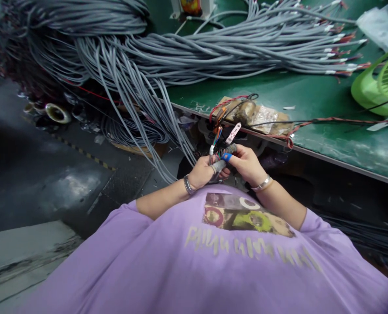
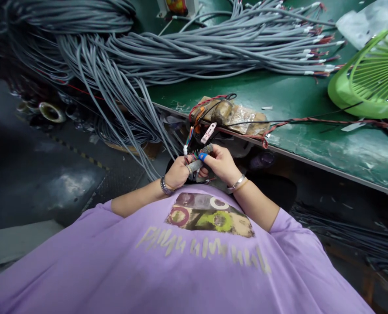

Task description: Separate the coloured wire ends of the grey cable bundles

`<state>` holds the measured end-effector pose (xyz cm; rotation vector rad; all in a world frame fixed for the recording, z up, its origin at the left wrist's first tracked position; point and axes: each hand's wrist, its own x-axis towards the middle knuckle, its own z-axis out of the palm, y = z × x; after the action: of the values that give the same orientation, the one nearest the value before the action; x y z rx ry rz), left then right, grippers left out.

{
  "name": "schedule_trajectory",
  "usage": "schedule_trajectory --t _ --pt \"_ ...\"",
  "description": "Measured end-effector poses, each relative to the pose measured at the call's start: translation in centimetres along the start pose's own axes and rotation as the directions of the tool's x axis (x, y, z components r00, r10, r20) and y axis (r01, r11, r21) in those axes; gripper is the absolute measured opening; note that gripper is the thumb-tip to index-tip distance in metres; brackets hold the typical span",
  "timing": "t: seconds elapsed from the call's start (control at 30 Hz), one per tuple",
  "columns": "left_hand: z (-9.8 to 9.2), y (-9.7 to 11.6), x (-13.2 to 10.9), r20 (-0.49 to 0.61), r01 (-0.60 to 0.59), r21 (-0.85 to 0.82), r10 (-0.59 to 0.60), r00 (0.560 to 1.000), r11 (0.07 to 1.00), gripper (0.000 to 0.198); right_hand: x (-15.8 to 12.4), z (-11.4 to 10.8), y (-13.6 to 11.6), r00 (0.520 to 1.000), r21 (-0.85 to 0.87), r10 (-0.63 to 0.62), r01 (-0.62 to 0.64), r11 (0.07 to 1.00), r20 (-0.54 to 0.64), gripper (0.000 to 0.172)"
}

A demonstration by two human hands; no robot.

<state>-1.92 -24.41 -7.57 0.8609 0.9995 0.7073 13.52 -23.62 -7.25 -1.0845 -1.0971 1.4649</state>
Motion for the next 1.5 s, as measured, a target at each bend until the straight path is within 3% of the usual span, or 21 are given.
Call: schedule_trajectory --t 0.57,0.77,0.97,1.07,1.17,1.27,1.4,1.5 --pt "0.6 -0.3 0.6 -0.166 -0.112 -0.227 0.075 0.983 0.967 0.053 0.6 -0.2 0.6 0.994 0.105 0.056 -0.046 0.993 -0.09 0.041" --pt "0.6 -0.1 0.5 -0.224 -0.13 -0.203 0.083 0.971 0.971 0.052 0.5 -0.2 0.8 0.995 0.075 0.034 -0.026 0.997 -0.098 0.039" --pt "0.4 0.0 0.2 -0.258 -0.159 -0.13 0.122 0.959 0.979 0.049 -0.2 -0.5 0.6 1.0 0.066 0.022 -0.021 0.998 -0.013 0.035" --pt "0.1 0.2 -0.2 -0.228 -0.178 -0.136 0.144 0.963 0.975 0.046 0.0 -1.6 0.7 0.995 0.189 0.092 -0.095 0.977 0.027 0.039" --pt "0.0 0.8 -0.8 -0.13 -0.192 -0.165 0.172 0.977 0.967 0.044 0.9 -2.6 0.5 0.984 0.337 0.18 -0.171 0.926 0.007 0.047" --pt "0.2 1.7 -1.1 -0.021 -0.165 -0.176 0.164 0.986 0.97 0.046 2.1 -2.8 -0.2 0.971 0.349 0.238 -0.225 0.91 0.004 0.055" --pt "0.6 2.8 -0.6 0.111 -0.084 -0.185 0.105 0.988 0.979 0.05 3.0 -1.9 -1.2 0.971 0.31 0.204 -0.234 0.921 0.127 0.058" --pt "0.7 3.0 0.1 0.133 -0.055 -0.19 0.081 0.988 0.98 0.051 3.2 -1.1 -0.9 0.991 0.276 0.125 -0.13 0.952 0.037 0.057"
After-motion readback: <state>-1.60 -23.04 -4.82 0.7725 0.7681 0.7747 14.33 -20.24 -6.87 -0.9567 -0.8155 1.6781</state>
